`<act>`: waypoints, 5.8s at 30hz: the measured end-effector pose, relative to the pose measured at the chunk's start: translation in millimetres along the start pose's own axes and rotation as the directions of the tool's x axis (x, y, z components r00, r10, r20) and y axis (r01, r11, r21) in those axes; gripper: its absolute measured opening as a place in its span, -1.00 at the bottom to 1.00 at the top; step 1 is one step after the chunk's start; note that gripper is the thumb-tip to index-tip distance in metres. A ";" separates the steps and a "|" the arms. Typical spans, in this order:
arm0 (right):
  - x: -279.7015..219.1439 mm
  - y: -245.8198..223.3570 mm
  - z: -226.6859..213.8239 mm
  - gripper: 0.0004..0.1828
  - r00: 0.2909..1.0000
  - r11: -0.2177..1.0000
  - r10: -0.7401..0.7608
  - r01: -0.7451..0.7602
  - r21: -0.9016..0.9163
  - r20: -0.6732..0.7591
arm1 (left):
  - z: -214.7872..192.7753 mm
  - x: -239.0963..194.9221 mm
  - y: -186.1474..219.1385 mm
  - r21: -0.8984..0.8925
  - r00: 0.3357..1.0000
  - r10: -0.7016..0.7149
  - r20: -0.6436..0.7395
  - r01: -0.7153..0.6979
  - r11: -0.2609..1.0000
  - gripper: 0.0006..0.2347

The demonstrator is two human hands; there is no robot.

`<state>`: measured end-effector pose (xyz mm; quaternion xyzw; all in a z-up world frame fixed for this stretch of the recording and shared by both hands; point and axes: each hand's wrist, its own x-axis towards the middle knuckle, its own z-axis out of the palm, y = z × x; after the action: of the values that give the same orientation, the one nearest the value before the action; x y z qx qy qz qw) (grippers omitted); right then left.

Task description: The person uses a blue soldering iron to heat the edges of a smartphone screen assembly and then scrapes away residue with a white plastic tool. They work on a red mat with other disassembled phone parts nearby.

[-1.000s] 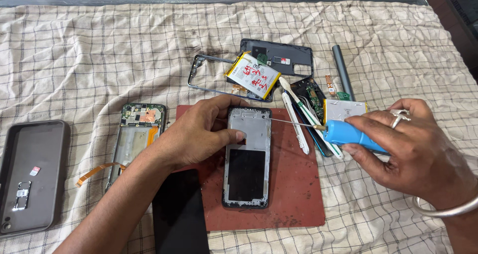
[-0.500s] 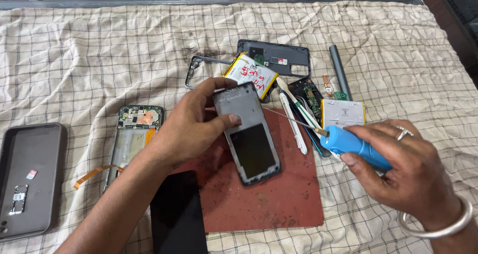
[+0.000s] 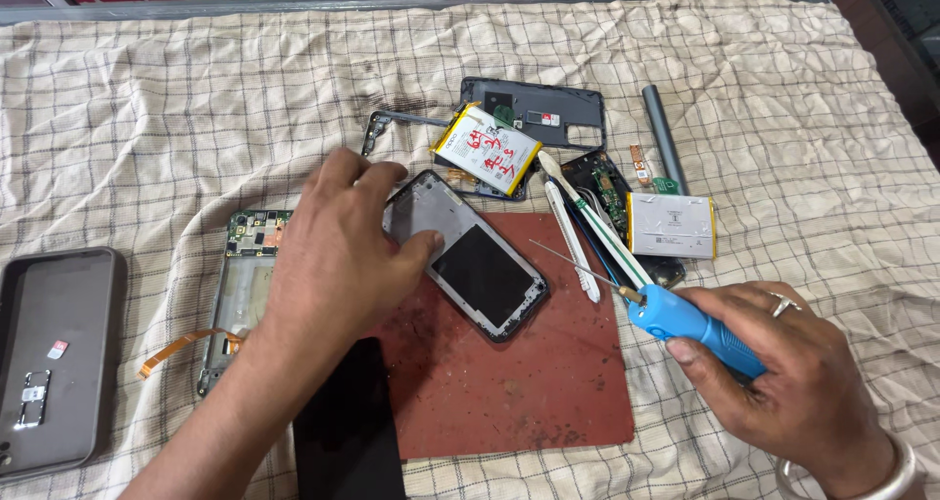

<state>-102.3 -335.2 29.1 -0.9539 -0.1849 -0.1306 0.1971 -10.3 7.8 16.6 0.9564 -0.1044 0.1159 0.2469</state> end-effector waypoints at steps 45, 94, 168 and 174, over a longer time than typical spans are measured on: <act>-8.4 2.1 -5.7 -0.64 0.947 0.960 0.279 -0.271 0.069 -0.160 | 23.8 -23.6 80.2 -0.099 0.955 0.279 0.098 -0.270 0.958 -0.83; -4.5 -10.0 20.3 -0.63 0.985 0.976 0.138 -0.118 0.180 -0.103 | 8.5 31.5 7.5 -0.342 0.713 0.599 0.363 -0.496 0.798 -0.40; 43.4 27.7 -10.6 -0.53 0.977 0.956 -0.172 0.197 -0.218 0.127 | 35.0 22.3 13.1 -0.702 0.806 0.098 0.584 0.440 0.560 -0.61; 41.4 24.6 -15.0 -0.53 0.977 0.955 -0.171 0.196 -0.222 0.124 | 35.0 22.4 12.1 -0.711 0.798 0.120 0.590 0.444 0.544 -0.63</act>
<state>-57.8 -350.1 47.7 -0.9546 -0.2661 -0.1196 0.0609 13.9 -23.2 -1.6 0.7191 -0.1211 -0.2664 0.6302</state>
